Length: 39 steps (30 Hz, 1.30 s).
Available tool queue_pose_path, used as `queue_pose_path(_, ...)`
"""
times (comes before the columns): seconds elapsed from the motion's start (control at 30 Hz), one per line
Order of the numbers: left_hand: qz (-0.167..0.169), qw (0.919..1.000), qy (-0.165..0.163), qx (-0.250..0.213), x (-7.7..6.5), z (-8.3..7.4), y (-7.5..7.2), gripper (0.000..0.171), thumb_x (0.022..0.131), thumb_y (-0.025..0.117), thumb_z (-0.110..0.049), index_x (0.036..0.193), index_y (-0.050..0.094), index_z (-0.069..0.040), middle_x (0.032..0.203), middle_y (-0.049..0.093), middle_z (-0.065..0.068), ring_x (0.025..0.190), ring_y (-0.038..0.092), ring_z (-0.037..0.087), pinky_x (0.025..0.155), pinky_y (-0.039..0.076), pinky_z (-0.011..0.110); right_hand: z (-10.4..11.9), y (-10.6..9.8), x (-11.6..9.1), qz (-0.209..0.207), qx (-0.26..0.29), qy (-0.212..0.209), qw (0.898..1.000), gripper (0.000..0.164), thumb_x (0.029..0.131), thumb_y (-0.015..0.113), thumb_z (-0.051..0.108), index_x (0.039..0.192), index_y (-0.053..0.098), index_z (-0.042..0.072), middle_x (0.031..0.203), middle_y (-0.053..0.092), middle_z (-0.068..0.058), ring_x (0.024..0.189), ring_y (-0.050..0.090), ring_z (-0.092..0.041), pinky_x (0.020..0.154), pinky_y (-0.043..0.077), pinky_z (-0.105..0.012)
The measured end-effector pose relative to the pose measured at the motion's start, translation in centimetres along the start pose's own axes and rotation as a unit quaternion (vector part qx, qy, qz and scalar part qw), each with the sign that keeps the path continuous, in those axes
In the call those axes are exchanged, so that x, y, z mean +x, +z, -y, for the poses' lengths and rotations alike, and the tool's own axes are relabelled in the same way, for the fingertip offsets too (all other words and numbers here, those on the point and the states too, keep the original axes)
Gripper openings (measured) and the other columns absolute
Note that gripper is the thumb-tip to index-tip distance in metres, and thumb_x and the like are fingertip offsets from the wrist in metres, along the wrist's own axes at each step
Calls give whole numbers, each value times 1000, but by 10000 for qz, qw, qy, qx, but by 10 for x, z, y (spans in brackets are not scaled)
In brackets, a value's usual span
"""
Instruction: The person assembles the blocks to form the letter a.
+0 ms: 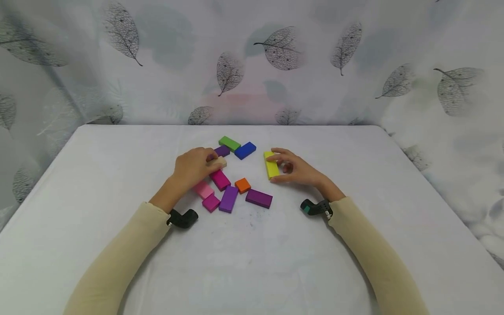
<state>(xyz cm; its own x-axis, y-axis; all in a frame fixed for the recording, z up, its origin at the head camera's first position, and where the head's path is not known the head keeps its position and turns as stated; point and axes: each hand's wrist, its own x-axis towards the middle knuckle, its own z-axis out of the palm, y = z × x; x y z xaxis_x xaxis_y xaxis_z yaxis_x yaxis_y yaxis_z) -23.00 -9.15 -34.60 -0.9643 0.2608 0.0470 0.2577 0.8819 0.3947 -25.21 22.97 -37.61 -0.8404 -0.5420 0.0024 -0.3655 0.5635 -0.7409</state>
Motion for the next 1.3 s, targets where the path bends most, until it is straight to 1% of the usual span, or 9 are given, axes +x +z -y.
queue_pose_path(0.13, 80, 9999, -54, -28, 2, 2, 0, 44, 91, 65, -43, 118, 67, -8, 100, 67, 9, 91, 59, 25, 75, 49, 42, -1, 2, 1, 33, 38, -58, 10000, 59, 82, 79, 15, 136, 57, 8, 156, 29, -8, 109, 47, -25, 87, 43, -33)
queue_pose_path(0.27, 135, 9998, -153, -56, 4, -1, 0, 44, 91, 66, -41, 119, 66, -7, 99, 66, 10, 90, 58, 26, 74, 48, 42, 0, 3, 2, 19, 22, -11, 10000, 59, 82, 79, 16, 136, 57, 9, 156, 30, -7, 108, 47, -25, 86, 43, -33)
queue_pose_path(0.53, 236, 9989, -318, -238, 3, -5, -4, 45, 90, 66, -39, 121, 64, -6, 106, 66, 13, 93, 58, 28, 76, 47, 44, 3, -1, 1, 49, -28, -1, 10000, 60, 82, 80, 16, 136, 56, 9, 157, 29, -7, 105, 47, -24, 86, 43, -31)
queue_pose_path(0.7, 271, 9984, -369, -332, 3, -6, -7, 43, 89, 66, -36, 119, 63, -4, 105, 66, 15, 93, 58, 29, 76, 49, 46, 3, -3, 0, 21, -86, -53, 9999, 60, 81, 79, 15, 136, 56, 8, 156, 29, -10, 103, 48, -25, 84, 43, -30)
queue_pose_path(0.8, 306, 9973, -516, -434, 1, -6, -7, 43, 88, 66, -37, 116, 63, -4, 105, 66, 15, 93, 59, 30, 78, 48, 46, 1, -2, -1, -8, -56, -66, 10000, 59, 81, 79, 14, 135, 56, 7, 156, 30, -11, 104, 48, -26, 84, 43, -28)
queue_pose_path(0.9, 390, 9950, -740, -538, -3, -4, -6, 45, 88, 67, -40, 113, 62, -3, 106, 66, 15, 94, 58, 30, 79, 48, 45, 0, 2, -1, 31, 26, -74, 10000, 58, 82, 79, 14, 135, 57, 6, 156, 30, -11, 106, 48, -25, 85, 43, -28)
queue_pose_path(1.03, 453, 9934, -932, -497, -6, -2, -8, 47, 86, 67, -42, 112, 62, -3, 106, 66, 15, 95, 58, 31, 80, 48, 46, 2, 6, 1, 109, 61, -72, 9999, 57, 83, 78, 16, 136, 57, 7, 156, 29, -9, 110, 49, -24, 88, 45, -28)
queue_pose_path(1.1, 457, 9934, -949, -456, -4, -2, -9, 46, 86, 67, -42, 111, 62, -3, 104, 66, 15, 95, 58, 31, 80, 47, 47, 2, 6, 2, 71, 65, -56, 9999, 57, 83, 78, 17, 136, 57, 8, 157, 29, -8, 111, 49, -24, 89, 45, -29)
queue_pose_path(1.3, 556, 9929, -931, -492, 4, -4, -9, 46, 86, 67, -41, 110, 63, -2, 103, 65, 16, 96, 57, 31, 82, 47, 48, 2, 2, -1, -50, 115, 25, 9999, 57, 82, 78, 13, 135, 56, 5, 156, 29, -11, 112, 48, -26, 90, 44, -32)
